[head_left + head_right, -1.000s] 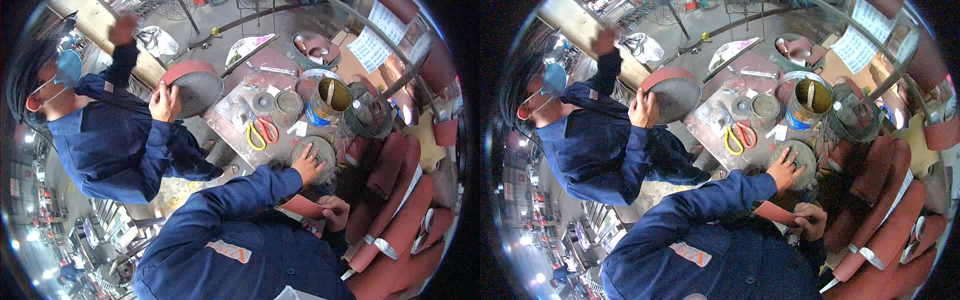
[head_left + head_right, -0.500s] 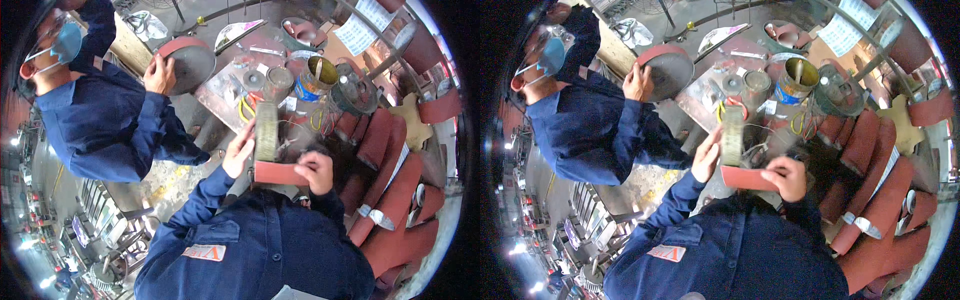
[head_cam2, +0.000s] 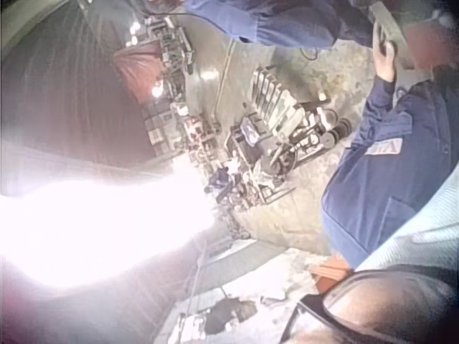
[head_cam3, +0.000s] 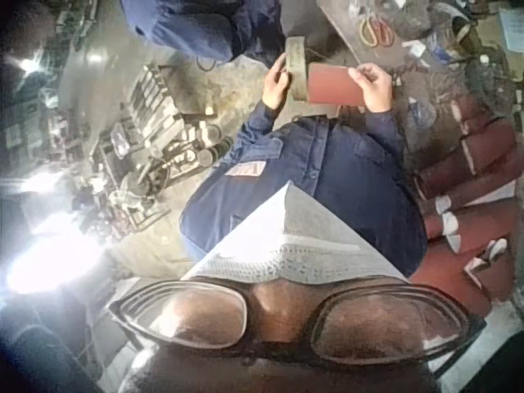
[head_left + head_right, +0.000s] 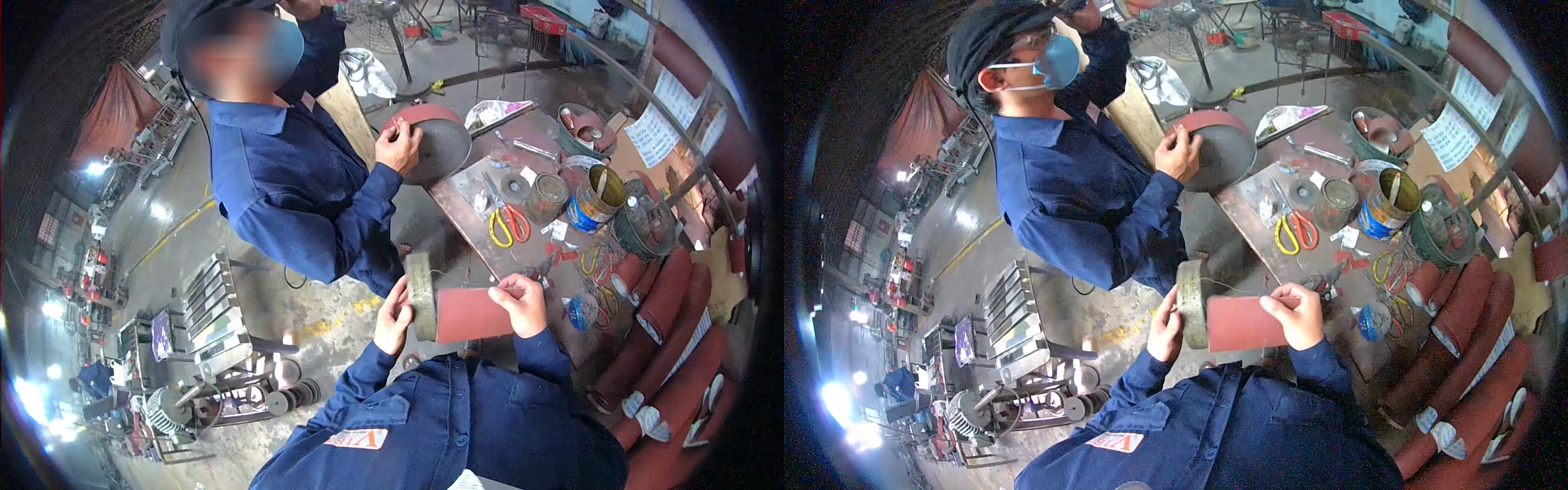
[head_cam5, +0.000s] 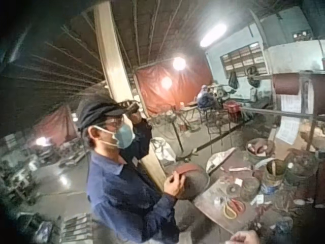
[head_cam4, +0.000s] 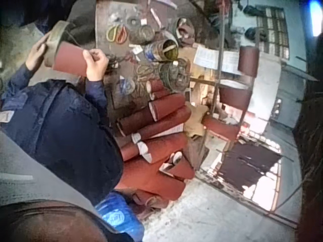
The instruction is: The person cuts sandpaper strips with scissors, rubs sandpaper sheets using a small grinding disc, and wraps a sandpaper strip around a ring before cutting it with scissors.
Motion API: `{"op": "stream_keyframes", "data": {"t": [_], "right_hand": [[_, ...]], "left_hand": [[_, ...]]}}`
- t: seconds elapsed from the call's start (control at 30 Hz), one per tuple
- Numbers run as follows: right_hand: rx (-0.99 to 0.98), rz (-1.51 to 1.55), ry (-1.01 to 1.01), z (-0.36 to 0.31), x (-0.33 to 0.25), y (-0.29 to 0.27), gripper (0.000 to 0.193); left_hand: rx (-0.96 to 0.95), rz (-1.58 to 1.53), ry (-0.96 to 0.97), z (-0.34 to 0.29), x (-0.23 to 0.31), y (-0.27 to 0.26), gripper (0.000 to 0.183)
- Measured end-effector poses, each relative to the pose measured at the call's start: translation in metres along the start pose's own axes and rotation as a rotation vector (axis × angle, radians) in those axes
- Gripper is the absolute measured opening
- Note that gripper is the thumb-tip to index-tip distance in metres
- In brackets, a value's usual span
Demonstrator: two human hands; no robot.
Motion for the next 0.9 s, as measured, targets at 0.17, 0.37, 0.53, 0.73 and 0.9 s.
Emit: {"op": "stream_keyframes", "data": {"t": [0.17, 0.37, 0.53, 0.73, 0.9], "right_hand": [[0.165, -0.058, -0.024, -0.004, 0.025, -0.015, 0.017], [-0.343, -0.252, -0.115, -0.032, -0.004, 0.023, 0.018], [-0.42, -0.349, -0.326, -0.035, -0.029, 0.039, 0.016], [-0.216, -0.335, -0.389, -0.041, -0.028, 0.032, 0.018], [-0.093, -0.275, -0.304, -0.035, -0.02, 0.032, 0.019]], "left_hand": [[0.225, -0.194, 0.035, -0.013, 0.008, -0.033, 0.068], [0.281, -0.265, -0.041, -0.001, 0.017, -0.045, 0.053], [0.238, -0.162, -0.039, 0.011, 0.01, -0.038, 0.059], [-0.019, 0.055, 0.036, 0.012, -0.004, -0.021, 0.092], [-0.197, 0.109, 0.1, 0.011, 0.006, 0.02, 0.12]]}}
Point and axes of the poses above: each hand's wrist, its own z-axis towards the middle knuckle, its own y-axis out of the palm, x = y × z, the point moved 4 cm from there along z, towards the middle knuckle, and after that the axes turned 8 degrees about -x, right-handed, at the moved point
